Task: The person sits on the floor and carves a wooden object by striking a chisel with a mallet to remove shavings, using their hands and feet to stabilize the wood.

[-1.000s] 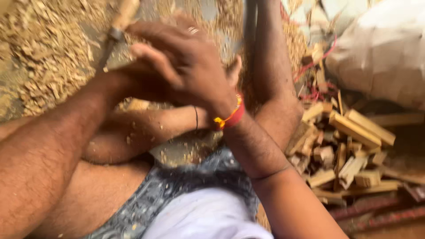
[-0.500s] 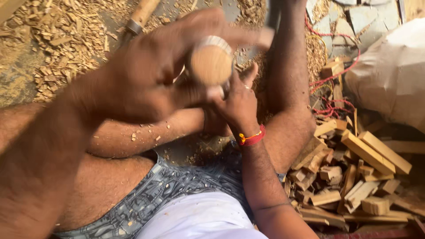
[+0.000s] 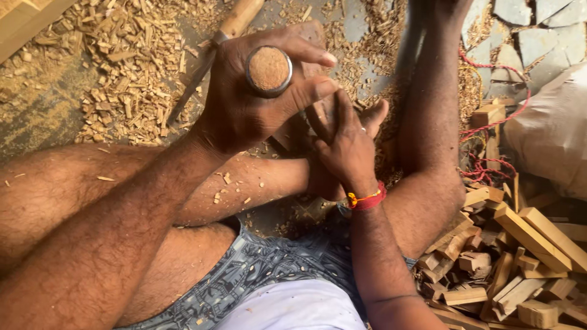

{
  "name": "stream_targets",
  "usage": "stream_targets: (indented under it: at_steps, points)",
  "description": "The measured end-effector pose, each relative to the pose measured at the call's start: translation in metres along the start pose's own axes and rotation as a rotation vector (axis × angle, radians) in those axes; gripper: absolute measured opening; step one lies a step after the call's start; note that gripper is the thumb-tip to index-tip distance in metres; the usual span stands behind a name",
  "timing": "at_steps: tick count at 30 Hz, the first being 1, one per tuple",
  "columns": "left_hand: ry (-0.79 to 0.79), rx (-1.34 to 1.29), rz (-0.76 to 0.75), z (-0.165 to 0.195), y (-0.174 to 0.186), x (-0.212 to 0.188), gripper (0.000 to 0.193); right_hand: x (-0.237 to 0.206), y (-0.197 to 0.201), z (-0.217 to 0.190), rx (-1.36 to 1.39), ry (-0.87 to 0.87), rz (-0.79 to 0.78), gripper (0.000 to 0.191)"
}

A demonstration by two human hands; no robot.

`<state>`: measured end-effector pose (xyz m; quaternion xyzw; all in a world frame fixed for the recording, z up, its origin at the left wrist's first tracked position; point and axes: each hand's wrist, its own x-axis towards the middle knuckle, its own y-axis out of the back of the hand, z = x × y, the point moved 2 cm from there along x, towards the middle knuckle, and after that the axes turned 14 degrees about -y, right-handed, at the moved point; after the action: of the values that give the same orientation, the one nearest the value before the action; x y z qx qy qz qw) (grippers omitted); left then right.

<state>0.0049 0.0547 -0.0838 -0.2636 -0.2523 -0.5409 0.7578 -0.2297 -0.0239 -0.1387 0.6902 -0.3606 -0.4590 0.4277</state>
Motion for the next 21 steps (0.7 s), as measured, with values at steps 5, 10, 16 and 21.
stream_targets:
  at_steps: [5, 10, 16, 21]
  points:
    - [-0.025, 0.013, 0.005, -0.004, 0.003, -0.006, 0.013, 0.000, -0.003, -0.003, -0.060, -0.021, 0.004, 0.104]
    - [0.002, -0.011, -0.008, -0.010, 0.000, -0.007, 0.011, -0.001, -0.007, 0.002, -0.020, 0.009, 0.003, 0.105]
    - [-0.005, -0.071, -0.004, -0.015, -0.002, -0.010, 0.012, 0.001, -0.012, 0.008, -0.051, 0.032, 0.023, 0.108]
    - [-0.046, -0.102, -0.014, -0.015, -0.001, -0.009, 0.011, 0.002, -0.012, 0.005, -0.140, 0.072, 0.071, 0.111]
